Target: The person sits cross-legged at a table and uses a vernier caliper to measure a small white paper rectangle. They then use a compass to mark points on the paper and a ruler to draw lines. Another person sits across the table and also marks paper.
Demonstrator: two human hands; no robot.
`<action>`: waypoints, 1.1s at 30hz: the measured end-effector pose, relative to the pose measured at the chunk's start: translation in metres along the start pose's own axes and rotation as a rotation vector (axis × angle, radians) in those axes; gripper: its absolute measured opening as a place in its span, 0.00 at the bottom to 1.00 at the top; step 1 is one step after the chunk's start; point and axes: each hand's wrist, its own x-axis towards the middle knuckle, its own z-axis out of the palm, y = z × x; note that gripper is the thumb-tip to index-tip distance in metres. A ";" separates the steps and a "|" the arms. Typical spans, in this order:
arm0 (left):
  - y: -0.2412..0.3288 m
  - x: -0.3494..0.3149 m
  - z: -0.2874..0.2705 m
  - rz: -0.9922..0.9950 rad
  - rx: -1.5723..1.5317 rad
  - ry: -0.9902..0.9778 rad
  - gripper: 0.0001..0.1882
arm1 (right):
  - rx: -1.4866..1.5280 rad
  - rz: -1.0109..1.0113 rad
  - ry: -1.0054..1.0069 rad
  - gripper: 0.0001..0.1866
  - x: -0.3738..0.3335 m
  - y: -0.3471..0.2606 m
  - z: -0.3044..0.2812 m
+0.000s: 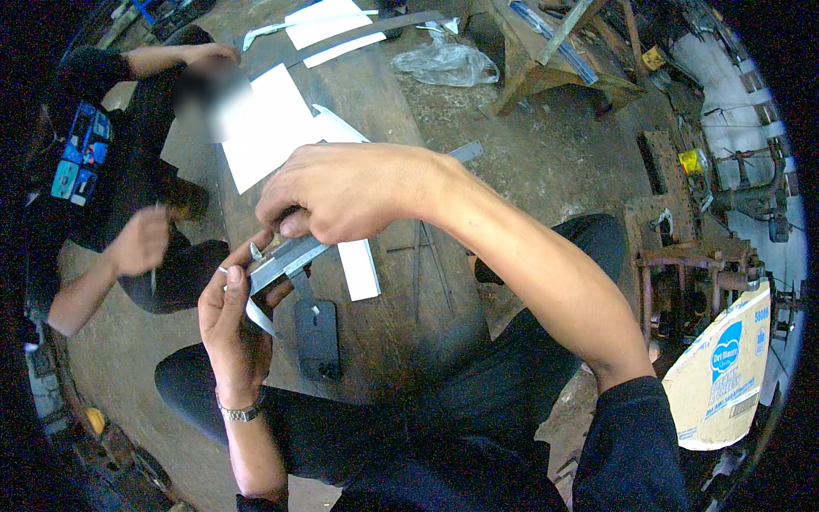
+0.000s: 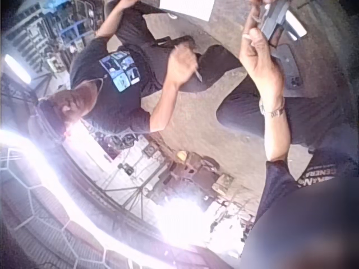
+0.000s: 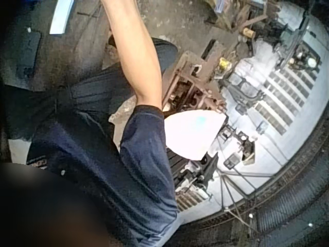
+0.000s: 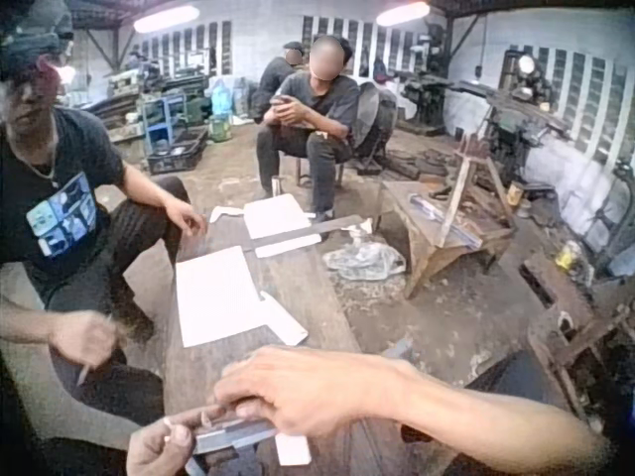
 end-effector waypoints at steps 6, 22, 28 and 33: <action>-0.005 0.001 0.003 0.045 0.057 0.004 0.24 | 0.017 -0.019 0.002 0.08 0.000 0.004 0.002; -0.015 0.003 0.006 0.126 0.060 0.080 0.24 | -0.090 0.041 0.256 0.10 -0.009 -0.006 0.000; -0.007 0.006 -0.004 0.175 -0.069 0.146 0.26 | 0.292 0.244 1.190 0.09 -0.069 -0.004 0.004; -0.006 0.010 -0.019 0.176 -0.188 0.189 0.26 | 0.388 0.796 0.929 0.09 -0.128 0.013 0.098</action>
